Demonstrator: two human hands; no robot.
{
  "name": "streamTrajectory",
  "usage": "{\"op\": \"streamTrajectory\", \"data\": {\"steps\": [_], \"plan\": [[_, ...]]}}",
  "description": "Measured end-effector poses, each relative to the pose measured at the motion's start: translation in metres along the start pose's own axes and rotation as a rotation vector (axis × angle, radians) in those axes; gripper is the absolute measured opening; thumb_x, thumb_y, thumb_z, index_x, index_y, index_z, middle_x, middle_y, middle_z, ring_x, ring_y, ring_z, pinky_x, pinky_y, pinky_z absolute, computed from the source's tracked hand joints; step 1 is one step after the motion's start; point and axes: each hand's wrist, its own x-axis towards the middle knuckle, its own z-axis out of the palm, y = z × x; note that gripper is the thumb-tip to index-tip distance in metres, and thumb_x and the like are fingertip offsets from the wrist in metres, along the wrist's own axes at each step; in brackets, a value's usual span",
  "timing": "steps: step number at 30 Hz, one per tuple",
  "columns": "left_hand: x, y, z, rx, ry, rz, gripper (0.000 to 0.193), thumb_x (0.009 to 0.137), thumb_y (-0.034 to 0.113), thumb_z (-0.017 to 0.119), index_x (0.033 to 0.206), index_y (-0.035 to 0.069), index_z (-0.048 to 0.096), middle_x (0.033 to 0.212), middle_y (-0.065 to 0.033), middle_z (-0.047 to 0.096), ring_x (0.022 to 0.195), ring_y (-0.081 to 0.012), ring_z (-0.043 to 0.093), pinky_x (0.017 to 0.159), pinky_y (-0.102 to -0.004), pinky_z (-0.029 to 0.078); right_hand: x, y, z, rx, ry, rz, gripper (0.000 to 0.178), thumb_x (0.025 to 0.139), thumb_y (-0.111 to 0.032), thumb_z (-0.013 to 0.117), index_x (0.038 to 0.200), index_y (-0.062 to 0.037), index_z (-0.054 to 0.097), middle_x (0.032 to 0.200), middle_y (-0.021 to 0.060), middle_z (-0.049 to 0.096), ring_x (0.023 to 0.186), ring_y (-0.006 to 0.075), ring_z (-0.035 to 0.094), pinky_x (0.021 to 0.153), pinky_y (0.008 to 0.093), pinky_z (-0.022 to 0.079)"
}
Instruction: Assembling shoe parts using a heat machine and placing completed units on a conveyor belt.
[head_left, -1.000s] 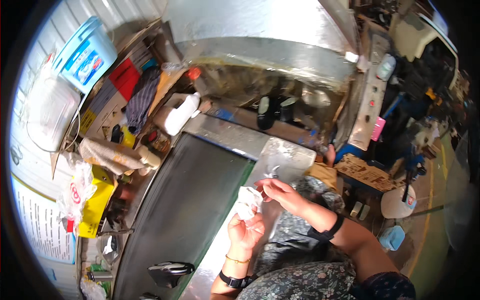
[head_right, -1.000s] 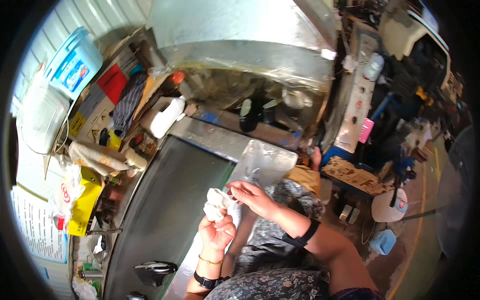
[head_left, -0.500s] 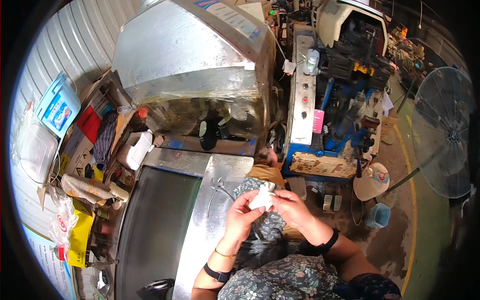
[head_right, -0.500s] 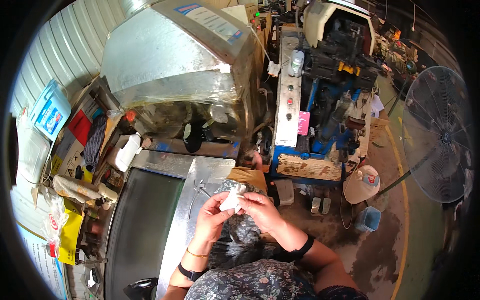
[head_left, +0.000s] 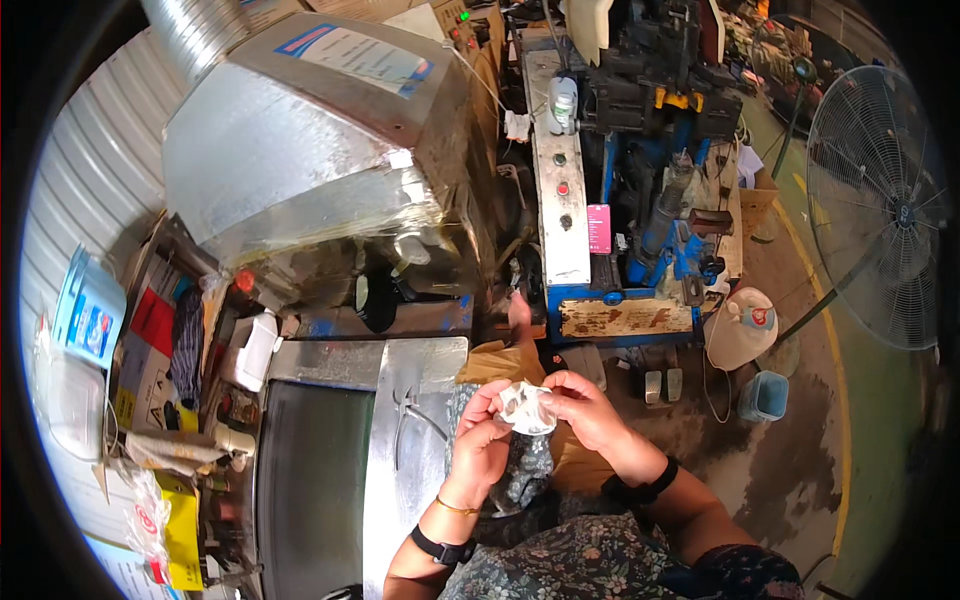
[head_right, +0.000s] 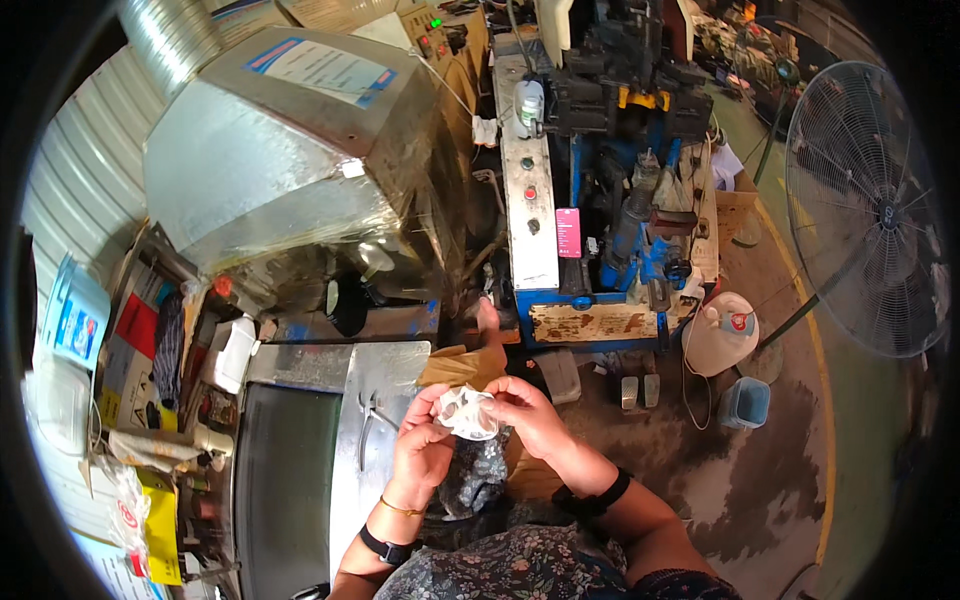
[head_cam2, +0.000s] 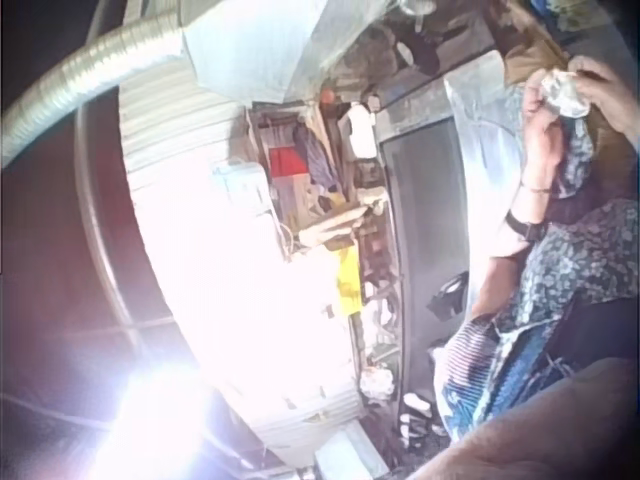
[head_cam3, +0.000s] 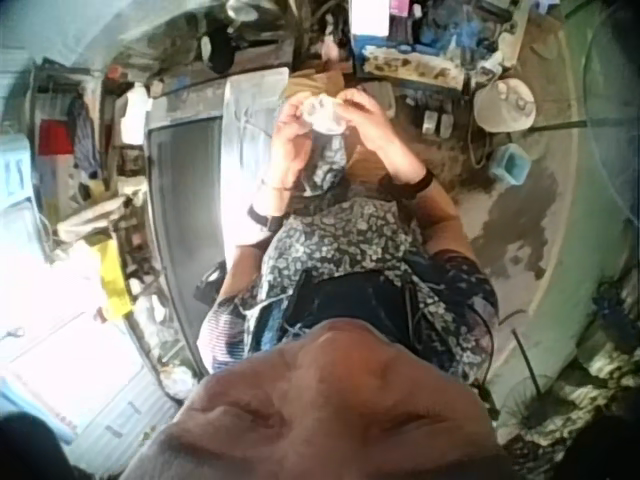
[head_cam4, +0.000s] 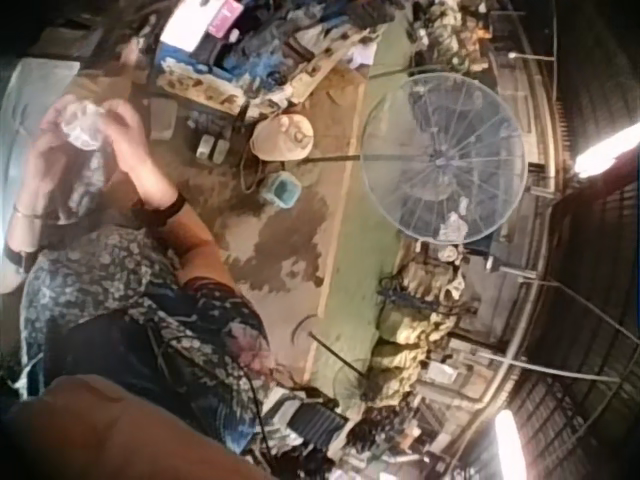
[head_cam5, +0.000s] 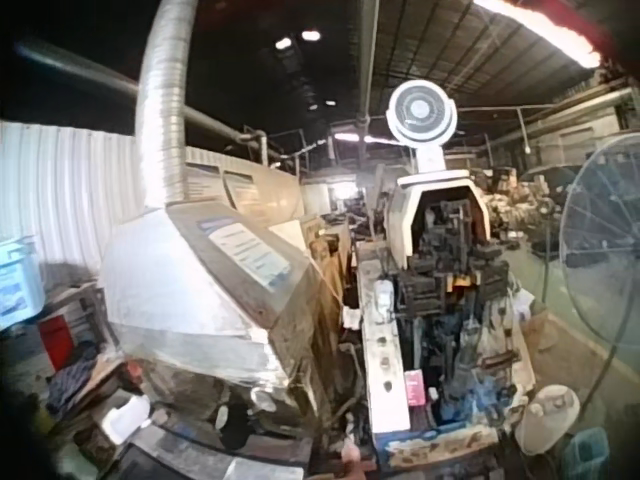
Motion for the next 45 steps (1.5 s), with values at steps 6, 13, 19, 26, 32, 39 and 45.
{"op": "streamTrajectory", "data": {"steps": [6,13,19,26,32,39,45], "plan": [[0.027,-0.013,0.002,0.132,-0.011,-0.155,0.047,0.081,-0.004,0.056,0.127,0.004,0.050,0.083,-0.0002,0.055,0.079,-0.0118,0.054,0.079,-0.0244,0.044,0.018,-0.003,-0.019,0.376,-0.066,0.026,0.006,0.097,-0.009,0.056,0.102,-0.0087,0.054,0.089,-0.0026,0.059,0.086,0.0071,0.058,0.074,0.0237,0.047],[0.037,-0.032,-0.003,0.803,0.021,0.251,0.041,0.087,-0.003,0.065,0.124,0.001,0.049,0.100,-0.0025,0.056,0.093,-0.0101,0.055,0.085,-0.0246,0.047,0.037,0.001,-0.026,-0.316,0.165,-0.351,0.005,0.097,-0.004,0.056,0.101,-0.0036,0.053,0.089,-0.0004,0.059,0.081,0.0048,0.056,0.072,0.0212,0.047],[0.059,-0.025,-0.024,0.395,-0.054,-0.233,0.025,0.091,0.005,0.065,0.115,0.000,0.062,0.107,-0.0050,0.068,0.096,-0.0131,0.062,0.089,-0.0284,0.049,0.044,-0.011,-0.028,-0.084,0.048,-0.177,0.011,0.095,-0.006,0.060,0.106,-0.0036,0.056,0.090,0.0002,0.062,0.084,0.0060,0.060,0.073,0.0224,0.049],[0.039,-0.015,-0.040,-0.335,-0.101,-0.401,0.057,0.082,0.026,0.073,0.130,0.003,0.053,0.126,-0.0132,0.059,0.116,-0.0263,0.056,0.098,-0.0436,0.046,0.051,-0.002,-0.044,-0.023,-0.002,-0.029,0.012,0.092,-0.003,0.063,0.103,-0.0047,0.059,0.086,-0.0012,0.063,0.079,0.0049,0.059,0.070,0.0213,0.049],[0.037,-0.011,-0.022,-0.364,-0.242,-0.460,0.107,0.067,0.068,0.073,0.152,0.022,0.027,0.155,-0.0049,0.031,0.141,-0.0316,0.030,0.106,-0.0547,0.037,0.053,0.021,0.004,-1.111,0.084,-1.175,0.030,0.087,-0.011,0.067,0.115,-0.0026,0.060,0.105,0.0092,0.064,0.090,0.0238,0.063,0.081,0.0357,0.052],[0.056,-0.012,-0.005,-0.405,-0.215,-0.343,0.097,0.077,0.069,0.063,0.152,0.020,0.026,0.156,-0.0086,0.028,0.142,-0.0278,0.029,0.116,-0.0412,0.024,0.047,0.051,-0.046,0.111,0.173,-0.070,0.029,0.101,-0.014,0.050,0.128,-0.0033,0.051,0.117,0.0024,0.059,0.108,0.0083,0.053,0.092,0.0280,0.045],[0.079,-0.020,0.010,0.078,-0.152,-0.262,0.069,0.096,0.028,0.056,0.151,0.006,0.023,0.149,-0.0071,0.036,0.136,-0.0194,0.036,0.112,-0.0332,0.029,0.053,-0.027,-0.007,-1.122,0.156,-0.747,0.038,0.074,-0.010,0.074,0.104,-0.0039,0.053,0.097,0.0172,0.055,0.091,0.0347,0.058,0.077,0.0355,0.049]]}}
